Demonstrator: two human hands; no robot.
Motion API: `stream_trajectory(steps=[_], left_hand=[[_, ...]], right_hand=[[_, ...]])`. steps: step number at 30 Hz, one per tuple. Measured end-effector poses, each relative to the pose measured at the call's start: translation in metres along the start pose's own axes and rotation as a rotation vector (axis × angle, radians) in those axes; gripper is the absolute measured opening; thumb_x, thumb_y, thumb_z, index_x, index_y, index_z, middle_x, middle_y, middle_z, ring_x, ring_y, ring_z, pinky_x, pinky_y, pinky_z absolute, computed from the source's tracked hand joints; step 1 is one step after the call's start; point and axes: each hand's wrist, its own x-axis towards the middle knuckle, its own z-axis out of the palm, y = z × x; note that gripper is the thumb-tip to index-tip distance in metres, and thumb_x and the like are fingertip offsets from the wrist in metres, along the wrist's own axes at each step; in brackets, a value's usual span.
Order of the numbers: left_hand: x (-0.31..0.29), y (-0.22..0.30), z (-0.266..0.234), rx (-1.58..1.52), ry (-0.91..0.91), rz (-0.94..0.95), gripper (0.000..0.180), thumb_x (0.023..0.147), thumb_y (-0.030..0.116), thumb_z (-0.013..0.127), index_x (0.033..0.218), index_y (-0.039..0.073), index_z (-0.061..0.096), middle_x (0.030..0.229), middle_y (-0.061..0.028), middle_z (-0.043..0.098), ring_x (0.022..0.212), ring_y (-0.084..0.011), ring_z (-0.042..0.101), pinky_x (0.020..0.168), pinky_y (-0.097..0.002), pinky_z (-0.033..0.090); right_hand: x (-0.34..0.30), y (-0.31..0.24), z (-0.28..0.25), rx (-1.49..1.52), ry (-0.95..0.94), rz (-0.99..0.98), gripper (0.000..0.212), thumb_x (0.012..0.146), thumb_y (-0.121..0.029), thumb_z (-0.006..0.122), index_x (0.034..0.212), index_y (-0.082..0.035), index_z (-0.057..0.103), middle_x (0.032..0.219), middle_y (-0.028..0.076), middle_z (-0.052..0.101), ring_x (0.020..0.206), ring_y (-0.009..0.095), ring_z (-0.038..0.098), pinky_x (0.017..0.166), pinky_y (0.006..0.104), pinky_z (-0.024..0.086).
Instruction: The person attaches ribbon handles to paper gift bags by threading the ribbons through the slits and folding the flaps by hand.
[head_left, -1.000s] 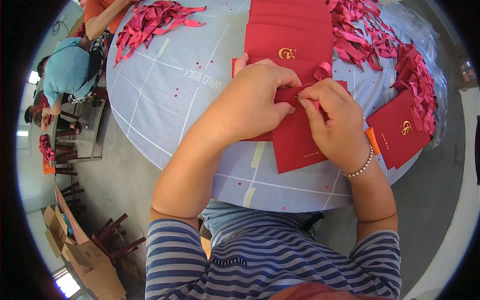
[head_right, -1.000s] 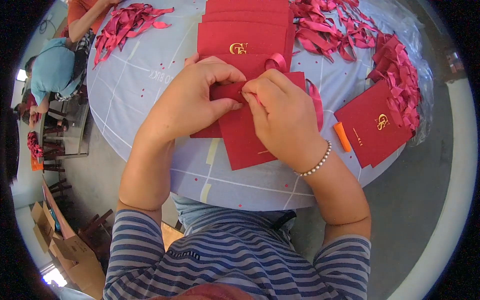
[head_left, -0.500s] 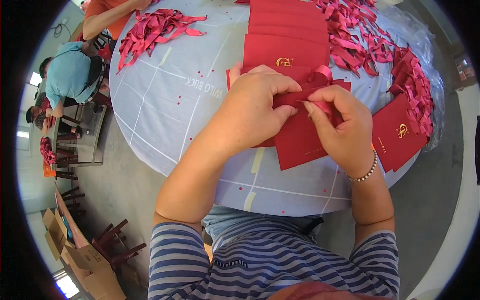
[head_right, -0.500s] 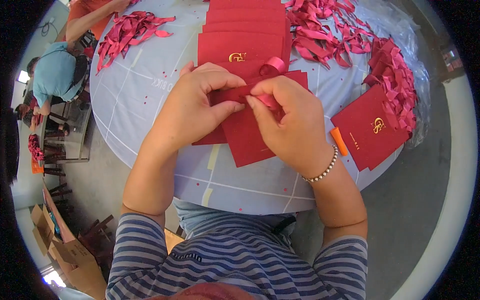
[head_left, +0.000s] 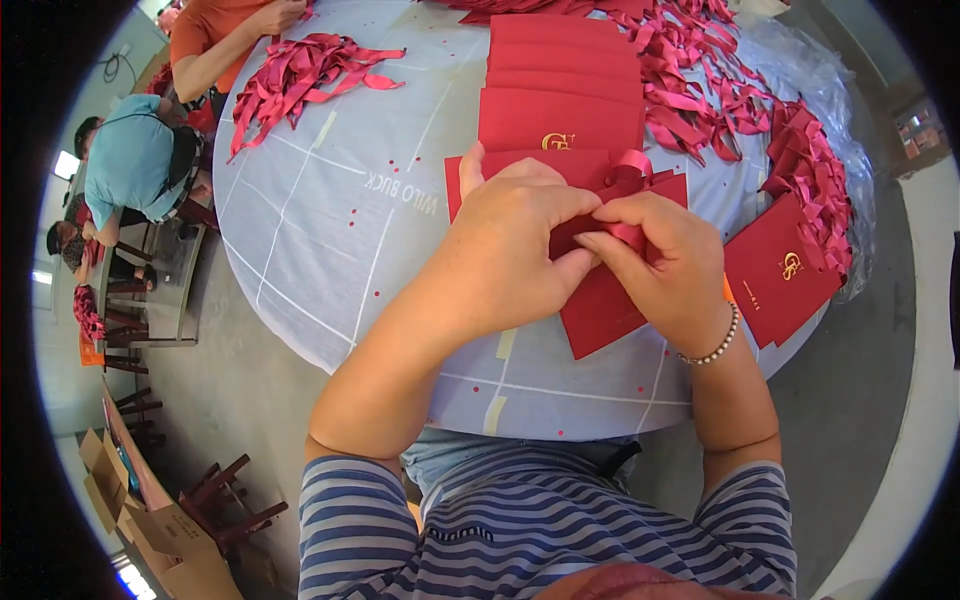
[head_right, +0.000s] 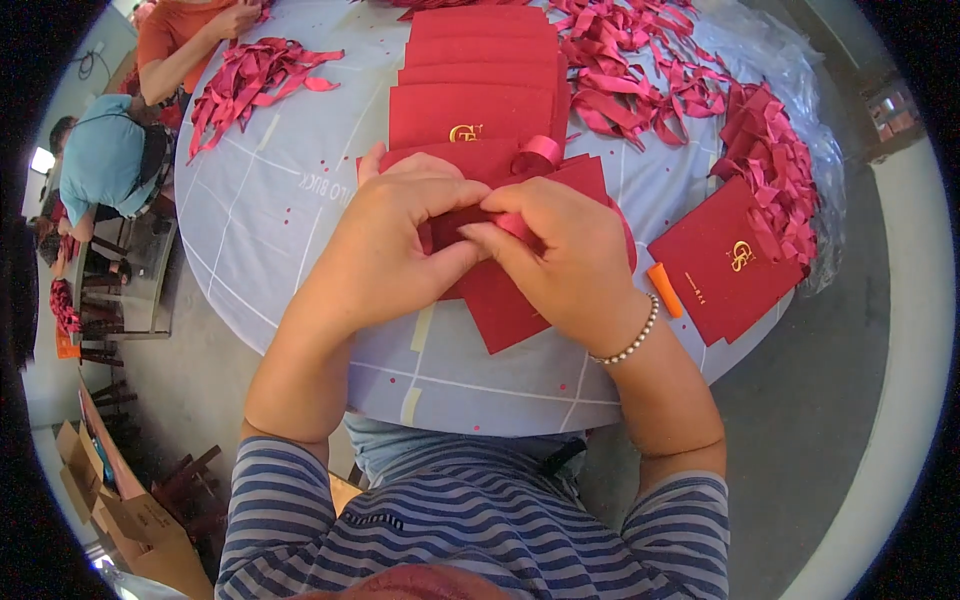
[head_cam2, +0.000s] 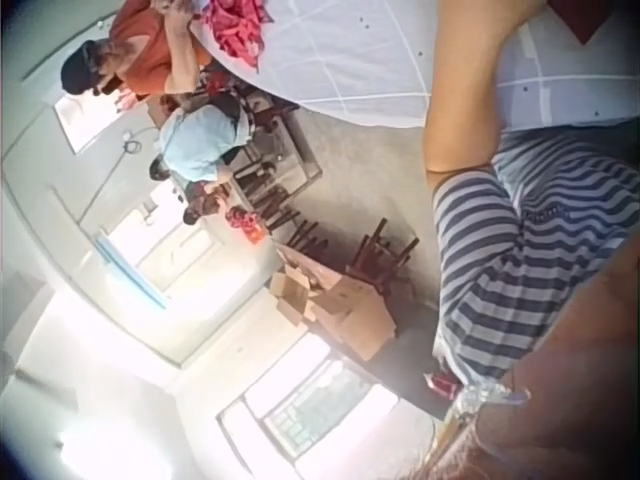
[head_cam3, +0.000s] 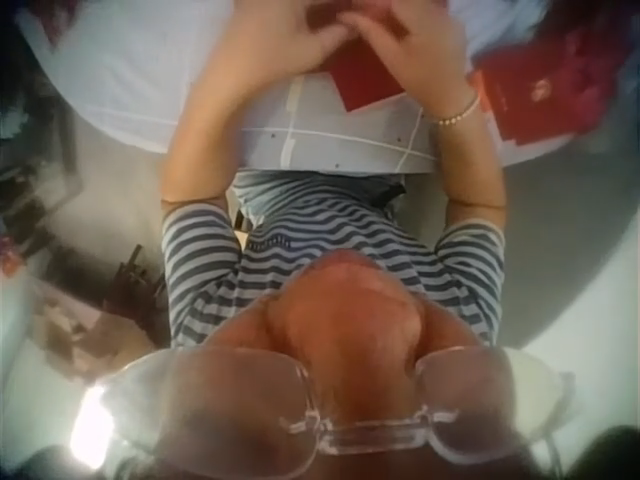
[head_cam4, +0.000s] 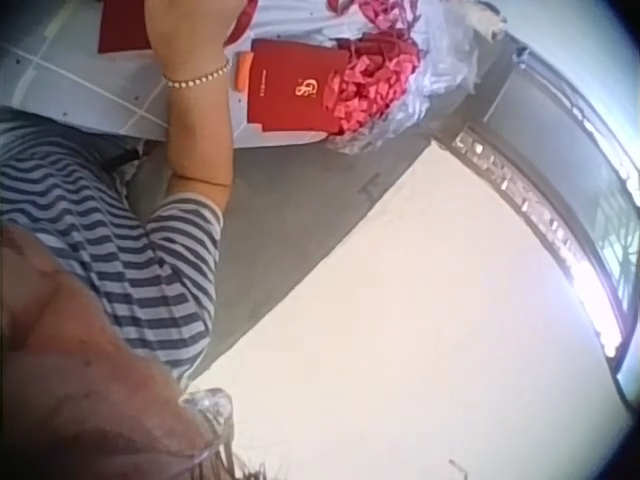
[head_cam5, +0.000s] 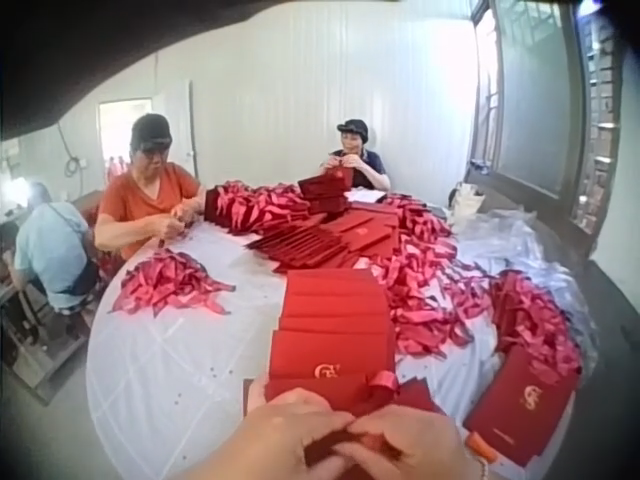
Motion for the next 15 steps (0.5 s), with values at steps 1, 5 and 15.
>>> stream_trajectory(steps=[1,5,15], left_hand=[[-0.001,0.001,0.0,-0.015,0.011,-0.014,0.027,0.073,0.009,0.078,0.099,0.008,0.072,0.089,-0.004,0.07,0.099,-0.0231,0.064,0.11,-0.0622,0.019],[0.0,0.006,-0.007,0.045,0.021,0.084,0.026,0.072,0.013,0.08,0.096,0.011,0.073,0.086,-0.002,0.067,0.099,-0.0219,0.062,0.11,-0.0655,0.017],[-0.023,0.039,0.019,0.35,0.034,0.697,0.008,0.079,0.012,0.061,0.082,0.005,0.064,0.076,-0.002,0.051,0.104,-0.0182,0.057,0.11,-0.0734,0.016]], right_hand=[[0.001,-0.002,-0.003,0.052,0.004,0.015,0.019,0.08,-0.006,0.077,0.096,-0.001,0.067,0.084,0.011,0.066,0.067,0.026,0.063,0.063,0.0334,0.051],[0.014,-0.005,-0.026,-0.04,0.099,-0.054,0.012,0.081,-0.005,0.074,0.092,-0.002,0.07,0.081,0.011,0.067,0.073,0.026,0.063,0.067,0.0343,0.049],[0.007,-0.002,-0.07,0.1,-0.556,0.049,0.012,0.081,-0.006,0.069,0.072,-0.001,0.062,0.066,0.012,0.057,0.067,0.032,0.056,0.063,0.0407,0.043]])
